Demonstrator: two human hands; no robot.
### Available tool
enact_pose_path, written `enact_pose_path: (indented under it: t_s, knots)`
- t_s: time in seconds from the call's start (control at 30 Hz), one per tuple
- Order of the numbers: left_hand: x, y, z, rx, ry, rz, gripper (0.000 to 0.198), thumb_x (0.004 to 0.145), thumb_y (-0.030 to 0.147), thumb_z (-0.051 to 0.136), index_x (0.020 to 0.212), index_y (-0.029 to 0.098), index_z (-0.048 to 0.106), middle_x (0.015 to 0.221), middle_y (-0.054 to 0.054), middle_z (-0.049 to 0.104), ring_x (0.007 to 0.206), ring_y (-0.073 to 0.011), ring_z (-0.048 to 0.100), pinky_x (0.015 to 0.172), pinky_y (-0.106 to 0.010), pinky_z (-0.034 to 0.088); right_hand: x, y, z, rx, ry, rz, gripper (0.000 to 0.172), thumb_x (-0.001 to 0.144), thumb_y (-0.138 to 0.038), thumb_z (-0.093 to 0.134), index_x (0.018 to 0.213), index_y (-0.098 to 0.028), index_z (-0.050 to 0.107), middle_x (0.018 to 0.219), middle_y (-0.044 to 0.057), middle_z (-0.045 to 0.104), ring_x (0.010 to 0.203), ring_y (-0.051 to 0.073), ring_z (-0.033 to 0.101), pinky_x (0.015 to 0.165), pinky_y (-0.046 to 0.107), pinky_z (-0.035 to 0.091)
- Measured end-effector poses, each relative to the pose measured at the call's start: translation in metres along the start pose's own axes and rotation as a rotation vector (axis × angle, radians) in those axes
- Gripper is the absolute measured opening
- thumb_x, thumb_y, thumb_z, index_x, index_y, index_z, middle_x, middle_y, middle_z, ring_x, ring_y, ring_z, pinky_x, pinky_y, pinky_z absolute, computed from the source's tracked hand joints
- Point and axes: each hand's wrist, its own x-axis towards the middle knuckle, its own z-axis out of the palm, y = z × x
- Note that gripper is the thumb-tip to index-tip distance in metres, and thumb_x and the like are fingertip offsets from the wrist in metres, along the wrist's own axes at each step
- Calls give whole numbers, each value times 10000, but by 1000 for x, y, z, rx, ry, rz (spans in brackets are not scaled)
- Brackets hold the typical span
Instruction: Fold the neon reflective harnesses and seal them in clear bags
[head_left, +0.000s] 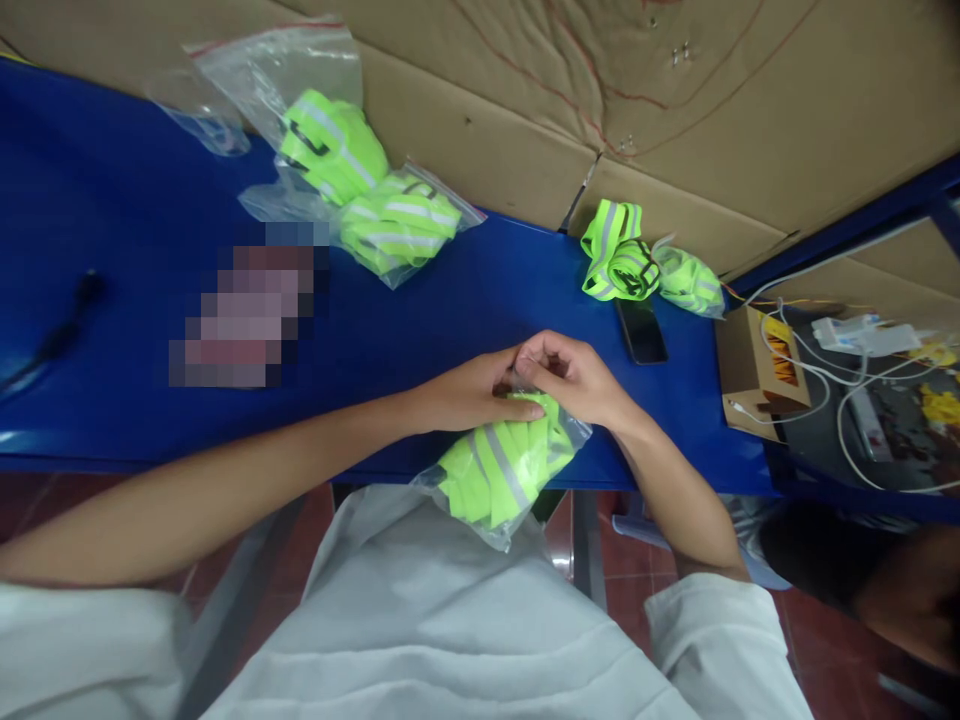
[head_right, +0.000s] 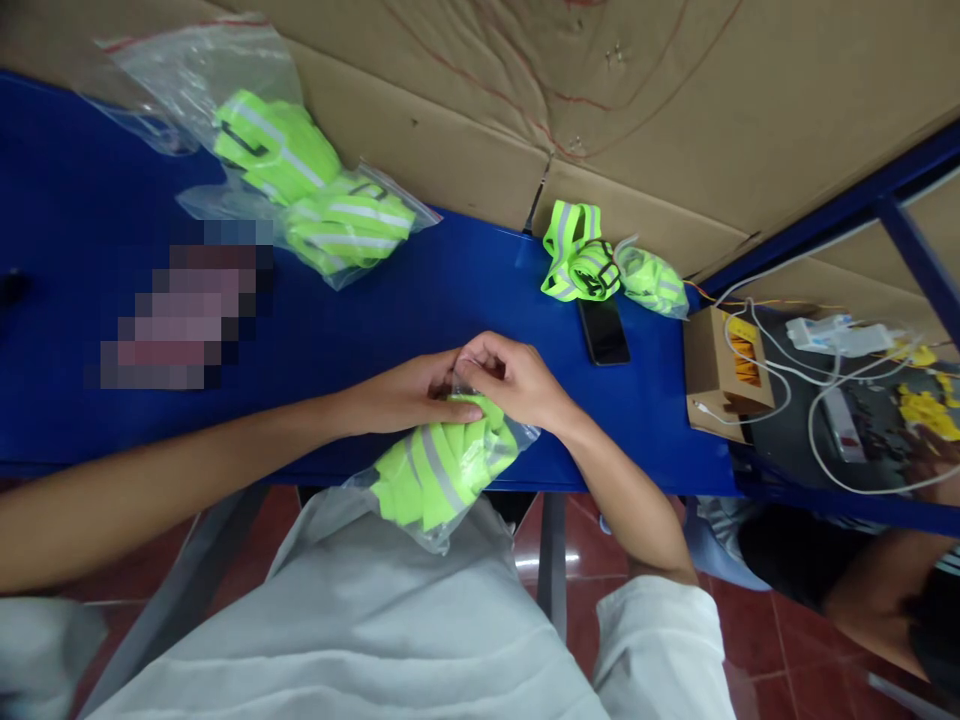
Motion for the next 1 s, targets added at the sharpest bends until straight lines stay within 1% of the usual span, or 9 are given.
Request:
enact_pose_path:
  t_s: [0.17,0.3,0.43,0.53,0.63,0.73,0.83,0.9,1.0]
  knots:
    - [1,0,-4,-13,62,-14,855,827,402,846,1552,240,422,1416,-132,650,1263,-288,666,996,-391,567,2,1,-1,136,119,-62,298,931,-500,731,923,-207,674,854,9,710,747,137,632,715,280,501]
    - [-2,5,-14,109,127,-78,1030,724,489,916,1581,242,402,1408,-144,656,1287,-352,654,1026,-476,584,7,10,-12,143,469,-118,319,923,-528,737,1007,-227,676,922,23,718,814,160,673,776,305,548]
    - [-3,14,-38,423,528,201,982,874,582,751,1639,217,255,1577,-189,497,1454,-371,515,1206,-576,450,12,22,-26,-116,819,-293,353,1021,-509,590,1256,-248,624,1276,99,663,1148,212,651,1000,375,524]
    - [-6,28,-61,888,784,502,996,948,574,663,1686,247,80,1772,-150,74,1654,-360,95,1353,-567,167,13,26,-28,-271,830,-321,363,1053,-476,524,1324,-243,591,1330,124,619,1128,224,636,981,392,531]
    - [-11,42,-68,1154,857,573,929,990,496,637,1684,319,46,1775,-106,52,1661,-338,24,1357,-560,151,10,25,-21,-404,679,-319,360,1057,-450,505,1328,-231,595,1350,140,610,1214,253,617,1044,433,522]
    - [-16,44,-53,1384,758,520,685,1025,410,581,1630,270,291,1691,-171,282,1584,-382,287,1265,-599,333,8,25,-13,-580,521,-257,347,1054,-432,508,1305,-226,629,1405,149,599,1358,280,556,1169,479,440]
    - [-16,38,-35,1756,389,370,349,1015,224,544,1348,191,646,1410,-191,595,1295,-369,604,1058,-538,510,14,26,-18,-762,511,-137,437,1059,-459,493,1390,-194,597,1516,181,532,1436,304,499,1198,491,405]
    - [-11,39,-30,1927,165,267,295,980,91,500,1142,163,736,1174,-158,698,1090,-320,689,922,-452,544,26,24,-32,-935,578,-25,606,1038,-499,536,1527,-145,483,1634,225,397,1548,351,358,1255,537,312]
    - [3,55,-31,2044,199,68,348,936,5,446,1080,125,738,1076,-168,714,1019,-319,707,819,-407,521,52,16,-68,-1150,586,287,970,927,-517,726,1669,-125,240,1733,256,177,1616,441,168,1285,652,141]
